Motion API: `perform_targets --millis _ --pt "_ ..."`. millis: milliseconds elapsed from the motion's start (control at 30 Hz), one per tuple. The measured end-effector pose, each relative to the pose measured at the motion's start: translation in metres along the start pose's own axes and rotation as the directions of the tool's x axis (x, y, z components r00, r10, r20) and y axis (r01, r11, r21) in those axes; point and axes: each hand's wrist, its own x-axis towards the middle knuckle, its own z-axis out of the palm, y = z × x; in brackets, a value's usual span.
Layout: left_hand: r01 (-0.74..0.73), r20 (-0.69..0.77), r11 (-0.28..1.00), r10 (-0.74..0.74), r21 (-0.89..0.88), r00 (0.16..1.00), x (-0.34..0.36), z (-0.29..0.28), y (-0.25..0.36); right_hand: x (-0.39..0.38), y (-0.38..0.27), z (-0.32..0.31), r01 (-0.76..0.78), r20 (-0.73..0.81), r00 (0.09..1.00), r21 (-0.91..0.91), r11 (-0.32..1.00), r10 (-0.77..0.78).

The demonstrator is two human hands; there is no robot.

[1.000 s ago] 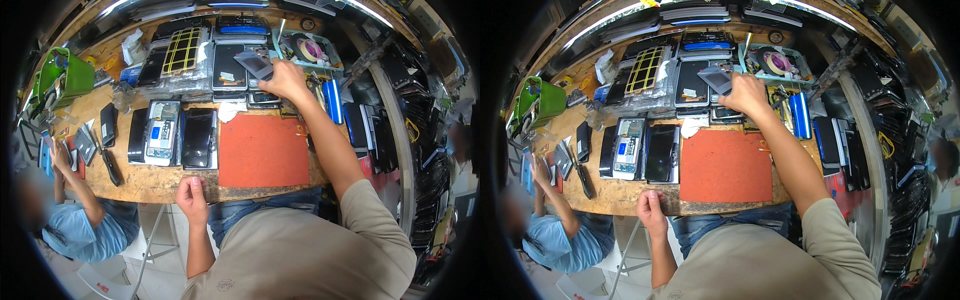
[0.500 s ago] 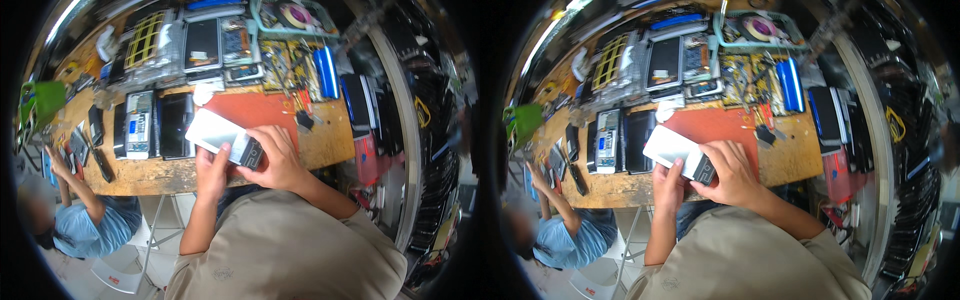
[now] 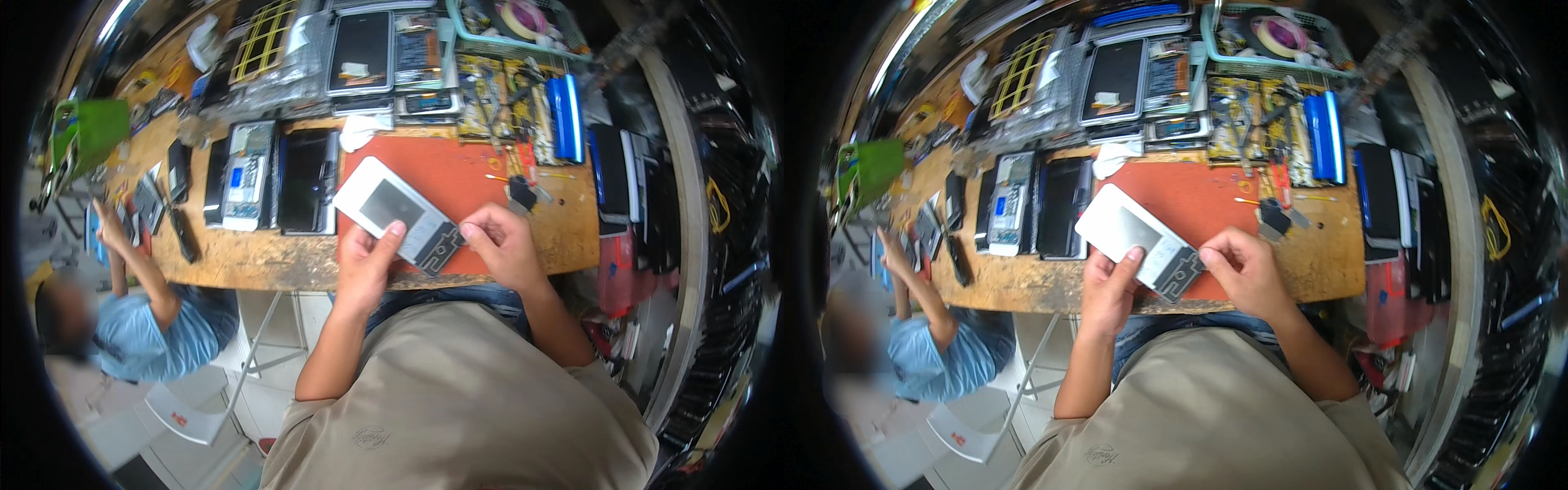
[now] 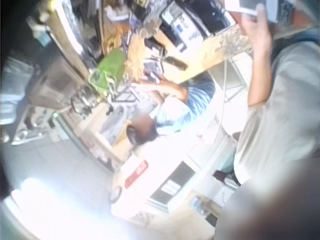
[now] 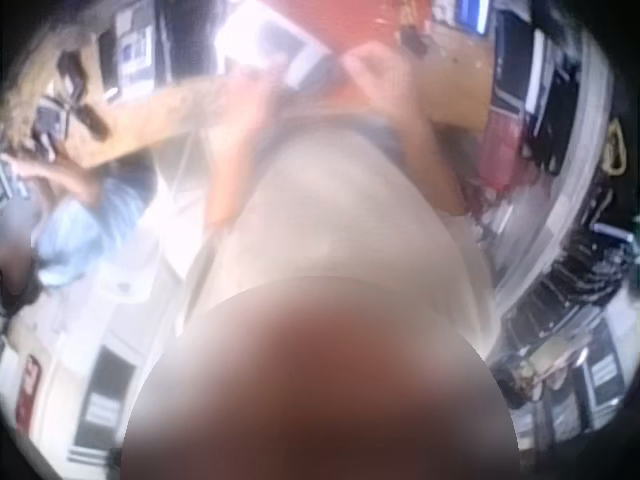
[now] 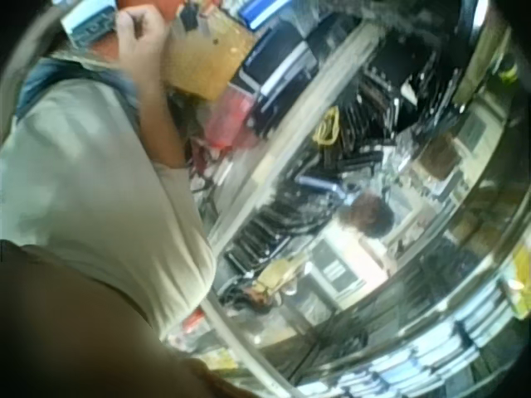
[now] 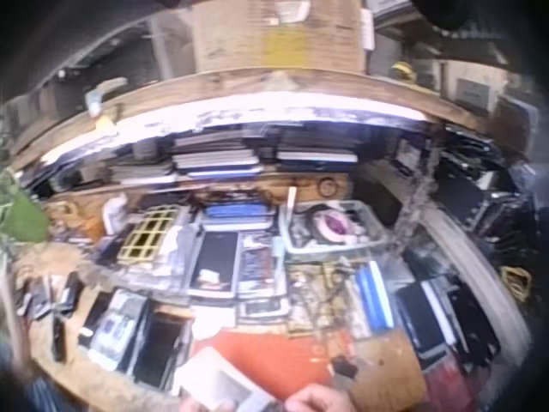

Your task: The person handles a smartphone, removes its back cover, and manipulates internal components on a cluttered workbench. They also handle a yellow grid-like frame and a black rectangular object, placing items on the table.

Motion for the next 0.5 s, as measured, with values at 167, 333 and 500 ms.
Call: perform_targets --millis 167,333,500 --pt "-0.001 0.037 1.0 0.001 -0.018 0.999 -0.004 -0.008 -0.002 -0.006 -0.009 -0.001 0.011 0.006 1.0 0.031 0.999 -0.012" --pt "0.074 0.441 0.993 -0.026 -0.092 0.897 0.009 -0.011 0.003 -0.007 -0.012 0.006 -0.453 0.452 0.875 0.646 0.614 0.17" --pt "-0.121 0.456 0.989 0.071 0.082 0.887 0.037 0.003 0.017 -0.01 -0.004 0.008 -0.356 0.486 0.874 0.663 0.659 -0.017"
